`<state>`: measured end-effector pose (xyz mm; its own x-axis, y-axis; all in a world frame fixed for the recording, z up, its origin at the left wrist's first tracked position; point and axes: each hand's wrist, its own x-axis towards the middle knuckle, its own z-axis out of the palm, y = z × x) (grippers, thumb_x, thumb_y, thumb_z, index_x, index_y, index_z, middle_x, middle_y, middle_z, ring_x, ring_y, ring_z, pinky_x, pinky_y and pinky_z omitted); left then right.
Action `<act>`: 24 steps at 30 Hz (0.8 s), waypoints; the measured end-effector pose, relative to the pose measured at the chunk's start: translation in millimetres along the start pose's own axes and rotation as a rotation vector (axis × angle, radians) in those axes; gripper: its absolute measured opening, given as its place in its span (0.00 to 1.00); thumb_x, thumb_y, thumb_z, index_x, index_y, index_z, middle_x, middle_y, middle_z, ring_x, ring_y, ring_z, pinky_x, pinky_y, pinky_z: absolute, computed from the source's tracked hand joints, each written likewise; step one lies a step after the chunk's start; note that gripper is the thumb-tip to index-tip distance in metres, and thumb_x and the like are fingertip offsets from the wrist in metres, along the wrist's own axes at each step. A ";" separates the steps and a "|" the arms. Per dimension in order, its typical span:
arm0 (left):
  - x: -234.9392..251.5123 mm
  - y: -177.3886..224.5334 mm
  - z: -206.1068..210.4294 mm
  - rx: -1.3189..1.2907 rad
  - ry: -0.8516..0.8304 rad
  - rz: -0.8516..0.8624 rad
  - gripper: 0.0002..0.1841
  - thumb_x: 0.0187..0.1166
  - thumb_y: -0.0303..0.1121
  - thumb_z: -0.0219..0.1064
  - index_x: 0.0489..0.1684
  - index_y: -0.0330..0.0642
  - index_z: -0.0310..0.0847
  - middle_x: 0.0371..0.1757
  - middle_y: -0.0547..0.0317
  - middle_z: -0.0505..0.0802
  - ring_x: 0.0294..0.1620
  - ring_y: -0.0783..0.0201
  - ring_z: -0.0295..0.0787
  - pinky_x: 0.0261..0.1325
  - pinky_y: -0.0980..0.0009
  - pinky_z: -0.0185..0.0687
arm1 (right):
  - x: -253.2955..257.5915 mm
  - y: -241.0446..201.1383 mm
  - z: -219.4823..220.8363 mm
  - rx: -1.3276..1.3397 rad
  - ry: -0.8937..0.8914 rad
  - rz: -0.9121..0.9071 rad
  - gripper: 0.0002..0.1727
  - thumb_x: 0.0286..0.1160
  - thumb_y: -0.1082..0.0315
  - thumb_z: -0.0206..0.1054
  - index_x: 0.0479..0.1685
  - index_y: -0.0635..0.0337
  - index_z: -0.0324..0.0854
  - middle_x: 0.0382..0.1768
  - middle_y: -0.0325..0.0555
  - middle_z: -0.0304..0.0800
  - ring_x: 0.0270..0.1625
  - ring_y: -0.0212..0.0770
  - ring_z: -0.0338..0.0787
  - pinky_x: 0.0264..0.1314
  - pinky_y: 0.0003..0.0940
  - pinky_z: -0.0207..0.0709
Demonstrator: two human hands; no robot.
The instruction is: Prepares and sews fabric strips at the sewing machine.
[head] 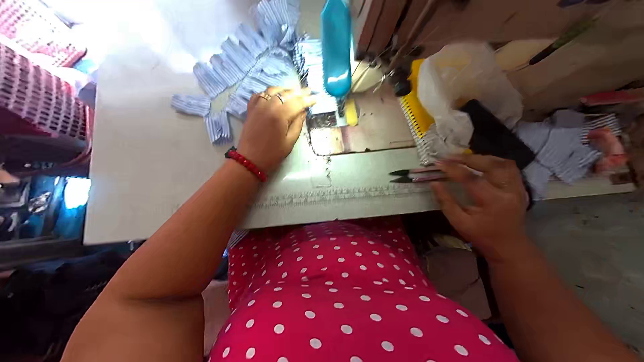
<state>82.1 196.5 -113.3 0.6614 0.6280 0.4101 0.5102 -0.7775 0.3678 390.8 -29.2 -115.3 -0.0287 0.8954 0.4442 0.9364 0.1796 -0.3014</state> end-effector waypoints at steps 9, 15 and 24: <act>-178.5 65.2 -77.2 -0.513 -0.382 -0.257 0.10 0.80 0.36 0.66 0.46 0.49 0.94 0.44 0.71 0.95 0.50 0.76 0.88 0.58 0.71 0.83 | 0.1 -4.2 15.5 -0.157 -0.225 -0.155 0.20 0.89 0.72 0.52 0.72 0.65 0.82 0.68 0.60 0.88 0.76 0.63 0.82 0.76 0.60 0.73; -204.8 79.4 -30.4 -0.159 -0.353 -0.251 0.13 0.80 0.30 0.62 0.53 0.45 0.93 0.51 0.56 0.95 0.56 0.58 0.92 0.63 0.54 0.86 | -1.7 -8.6 16.9 -0.188 -0.116 -0.133 0.19 0.85 0.77 0.52 0.66 0.67 0.83 0.56 0.67 0.91 0.66 0.69 0.86 0.67 0.63 0.75; -184.7 58.3 25.7 0.280 -0.845 -0.619 0.19 0.85 0.38 0.64 0.67 0.36 0.84 0.68 0.30 0.86 0.74 0.28 0.78 0.71 0.26 0.67 | -21.6 -46.2 -0.8 0.164 0.043 -0.037 0.15 0.88 0.72 0.54 0.59 0.70 0.85 0.45 0.62 0.89 0.49 0.55 0.90 0.55 0.46 0.84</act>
<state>3.8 34.2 -189.1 0.3562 0.7707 -0.5283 0.9222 -0.3811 0.0657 348.4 -57.1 -110.3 -0.0438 0.8692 0.4925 0.8655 0.2793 -0.4159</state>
